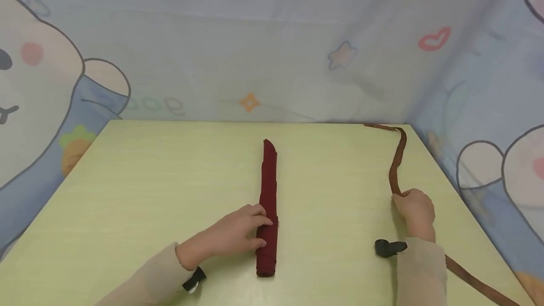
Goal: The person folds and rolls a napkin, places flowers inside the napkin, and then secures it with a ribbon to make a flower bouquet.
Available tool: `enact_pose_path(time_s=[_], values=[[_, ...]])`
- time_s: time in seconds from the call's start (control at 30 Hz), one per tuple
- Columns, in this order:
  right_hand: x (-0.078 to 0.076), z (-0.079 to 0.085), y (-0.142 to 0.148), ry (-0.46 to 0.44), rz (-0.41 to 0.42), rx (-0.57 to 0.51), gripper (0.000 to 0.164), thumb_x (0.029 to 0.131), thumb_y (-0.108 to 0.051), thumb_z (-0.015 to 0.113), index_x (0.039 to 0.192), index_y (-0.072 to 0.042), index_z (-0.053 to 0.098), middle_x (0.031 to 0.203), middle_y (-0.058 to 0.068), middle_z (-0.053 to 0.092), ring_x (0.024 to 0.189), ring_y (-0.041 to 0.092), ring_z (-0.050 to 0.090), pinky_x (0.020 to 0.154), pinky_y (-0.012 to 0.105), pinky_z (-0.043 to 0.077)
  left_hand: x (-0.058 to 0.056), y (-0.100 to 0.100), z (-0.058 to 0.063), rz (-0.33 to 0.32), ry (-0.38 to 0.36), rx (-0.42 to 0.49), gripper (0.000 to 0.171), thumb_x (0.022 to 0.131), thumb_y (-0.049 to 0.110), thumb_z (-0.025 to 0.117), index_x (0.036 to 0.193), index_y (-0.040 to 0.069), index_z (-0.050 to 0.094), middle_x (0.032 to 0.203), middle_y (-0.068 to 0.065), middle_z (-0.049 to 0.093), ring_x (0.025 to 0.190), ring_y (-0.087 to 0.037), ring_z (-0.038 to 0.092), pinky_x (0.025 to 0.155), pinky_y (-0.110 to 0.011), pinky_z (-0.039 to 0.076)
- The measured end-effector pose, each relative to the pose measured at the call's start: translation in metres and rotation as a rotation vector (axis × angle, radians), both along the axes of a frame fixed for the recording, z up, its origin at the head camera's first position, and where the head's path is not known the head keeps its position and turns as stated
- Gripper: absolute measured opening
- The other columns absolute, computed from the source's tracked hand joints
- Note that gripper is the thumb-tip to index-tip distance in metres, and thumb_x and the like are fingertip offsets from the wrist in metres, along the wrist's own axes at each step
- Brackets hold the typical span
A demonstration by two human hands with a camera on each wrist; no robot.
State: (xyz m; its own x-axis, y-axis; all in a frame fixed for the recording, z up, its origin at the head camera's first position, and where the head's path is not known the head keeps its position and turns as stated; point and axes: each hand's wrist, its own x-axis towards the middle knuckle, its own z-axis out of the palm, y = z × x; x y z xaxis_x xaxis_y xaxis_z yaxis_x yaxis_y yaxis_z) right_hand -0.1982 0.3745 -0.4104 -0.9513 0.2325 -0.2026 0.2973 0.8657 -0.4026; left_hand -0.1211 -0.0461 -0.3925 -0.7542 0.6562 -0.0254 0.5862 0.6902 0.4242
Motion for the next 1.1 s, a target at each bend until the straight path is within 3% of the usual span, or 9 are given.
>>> enact_pose_path(time_s=[0.17,0.33,0.43,0.6,0.87,1.1], values=[[-0.010,0.003,-0.010,-0.006,0.084,-0.064,0.046,0.098,-0.027,0.042,0.111,0.016,0.054,0.111,0.037,0.054,0.093,0.048,0.054,0.076,0.050,0.045,0.000,0.001,0.001,0.002,0.008,-0.011,0.035,0.087,0.023,0.071,0.118,0.007,0.067,0.104,0.001,0.054,0.093,-0.013,0.050,0.076,-0.021,0.043],[-0.020,0.007,-0.035,0.028,0.180,-0.157,0.040,0.100,-0.028,0.041,0.103,0.008,0.057,0.089,0.017,0.064,0.081,0.031,0.057,0.073,0.043,0.043,0.000,-0.001,0.001,0.018,-0.005,-0.009,0.035,0.088,0.024,0.070,0.120,0.008,0.067,0.106,0.001,0.053,0.093,-0.013,0.049,0.074,-0.021,0.042],[-0.022,0.013,-0.055,0.041,0.256,-0.235,0.040,0.102,-0.025,0.042,0.113,0.011,0.055,0.084,0.011,0.067,0.074,0.023,0.061,0.071,0.037,0.047,0.000,-0.001,0.001,0.025,-0.021,-0.002,0.036,0.088,0.024,0.069,0.120,0.009,0.066,0.108,0.001,0.054,0.093,-0.012,0.048,0.074,-0.020,0.042],[-0.020,0.024,-0.091,0.064,0.392,-0.355,0.037,0.102,-0.021,0.045,0.117,0.012,0.054,0.081,0.009,0.063,0.062,0.014,0.053,0.058,0.029,0.045,-0.001,-0.002,0.001,0.033,-0.053,0.022,0.035,0.088,0.023,0.070,0.120,0.009,0.066,0.106,0.002,0.053,0.091,-0.010,0.046,0.075,-0.020,0.042],[-0.013,0.051,-0.139,0.076,0.617,-0.369,0.027,0.101,-0.022,0.051,0.108,0.001,0.063,0.073,0.004,0.056,0.055,0.012,0.035,0.054,0.028,0.033,-0.006,-0.004,-0.001,0.005,-0.055,0.050,0.034,0.087,0.023,0.071,0.118,0.008,0.067,0.101,0.003,0.052,0.089,-0.009,0.045,0.075,-0.018,0.041],[0.000,0.069,-0.172,0.032,0.791,-0.383,0.020,0.099,-0.020,0.054,0.103,-0.007,0.068,0.074,0.000,0.058,0.059,0.012,0.044,0.055,0.026,0.038,-0.007,-0.014,-0.002,0.003,-0.095,0.070,0.033,0.087,0.026,0.071,0.116,0.010,0.068,0.101,0.004,0.053,0.088,-0.008,0.046,0.077,-0.019,0.041]])
